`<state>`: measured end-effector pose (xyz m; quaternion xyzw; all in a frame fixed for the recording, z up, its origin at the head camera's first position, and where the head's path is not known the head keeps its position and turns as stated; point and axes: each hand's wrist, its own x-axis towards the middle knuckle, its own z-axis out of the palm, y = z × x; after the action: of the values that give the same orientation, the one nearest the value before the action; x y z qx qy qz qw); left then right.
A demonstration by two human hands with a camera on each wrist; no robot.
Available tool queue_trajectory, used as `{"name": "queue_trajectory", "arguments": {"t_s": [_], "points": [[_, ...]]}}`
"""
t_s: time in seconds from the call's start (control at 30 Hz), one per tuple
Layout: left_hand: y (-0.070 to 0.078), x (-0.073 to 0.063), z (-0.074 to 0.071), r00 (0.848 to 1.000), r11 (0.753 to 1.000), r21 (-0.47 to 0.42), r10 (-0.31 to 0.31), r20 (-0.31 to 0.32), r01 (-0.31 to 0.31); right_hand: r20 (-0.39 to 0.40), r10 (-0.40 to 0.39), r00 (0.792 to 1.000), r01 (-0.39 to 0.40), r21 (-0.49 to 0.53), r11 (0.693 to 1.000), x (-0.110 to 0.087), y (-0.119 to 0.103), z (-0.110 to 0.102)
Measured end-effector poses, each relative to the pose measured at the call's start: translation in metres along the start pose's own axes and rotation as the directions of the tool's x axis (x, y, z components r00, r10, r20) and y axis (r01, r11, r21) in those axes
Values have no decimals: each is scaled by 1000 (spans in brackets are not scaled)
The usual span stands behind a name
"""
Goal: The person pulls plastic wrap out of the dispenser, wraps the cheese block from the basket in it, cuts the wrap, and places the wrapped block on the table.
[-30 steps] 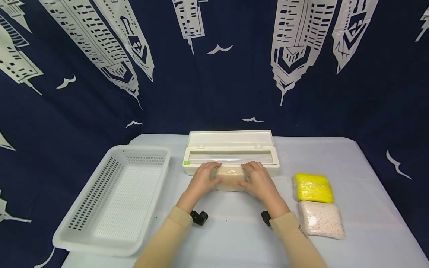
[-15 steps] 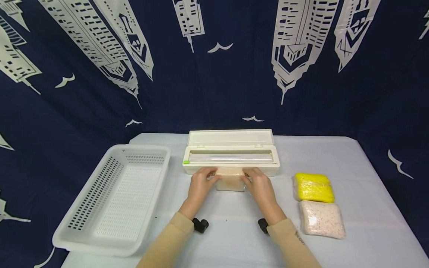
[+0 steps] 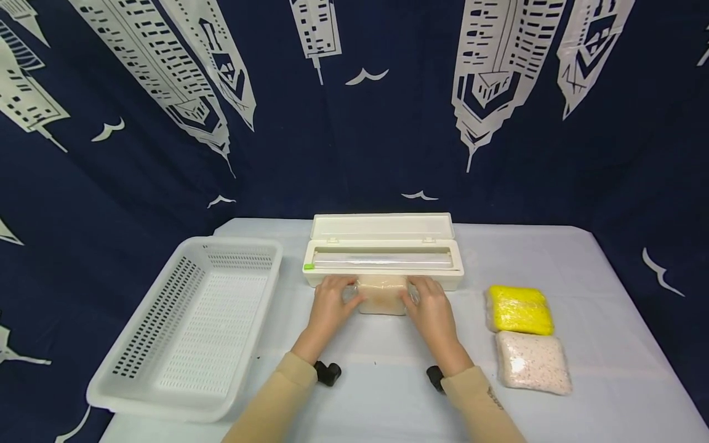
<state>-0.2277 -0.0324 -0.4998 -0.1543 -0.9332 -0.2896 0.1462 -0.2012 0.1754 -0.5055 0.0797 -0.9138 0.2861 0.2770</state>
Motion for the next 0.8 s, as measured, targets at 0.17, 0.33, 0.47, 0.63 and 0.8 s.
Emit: {"name": "queue_trajectory", "arguments": {"t_s": [0.17, 0.33, 0.47, 0.63, 0.8], "points": [[4, -1, 2, 1000, 1000, -22, 1, -19, -2, 37, 48, 998, -48, -9, 999, -2, -2, -1], [11, 0, -8, 999, 1000, -20, 17, -29, -18, 93, 118, 989, -122, 35, 992, -2, -13, -10], [19, 6, -26, 999, 999, 11, 37, 27, -37, 205, 236, 950, -259, 89, 962, -6, -26, -24], [33, 16, -37, 975, 988, 93, 99, 199, -120, 414, 399, 818, -472, 86, 878, -21, -36, -43], [52, 18, -31, 903, 963, 164, 130, 409, -213, 568, 501, 654, -637, 56, 769, -50, -37, -48]]}}
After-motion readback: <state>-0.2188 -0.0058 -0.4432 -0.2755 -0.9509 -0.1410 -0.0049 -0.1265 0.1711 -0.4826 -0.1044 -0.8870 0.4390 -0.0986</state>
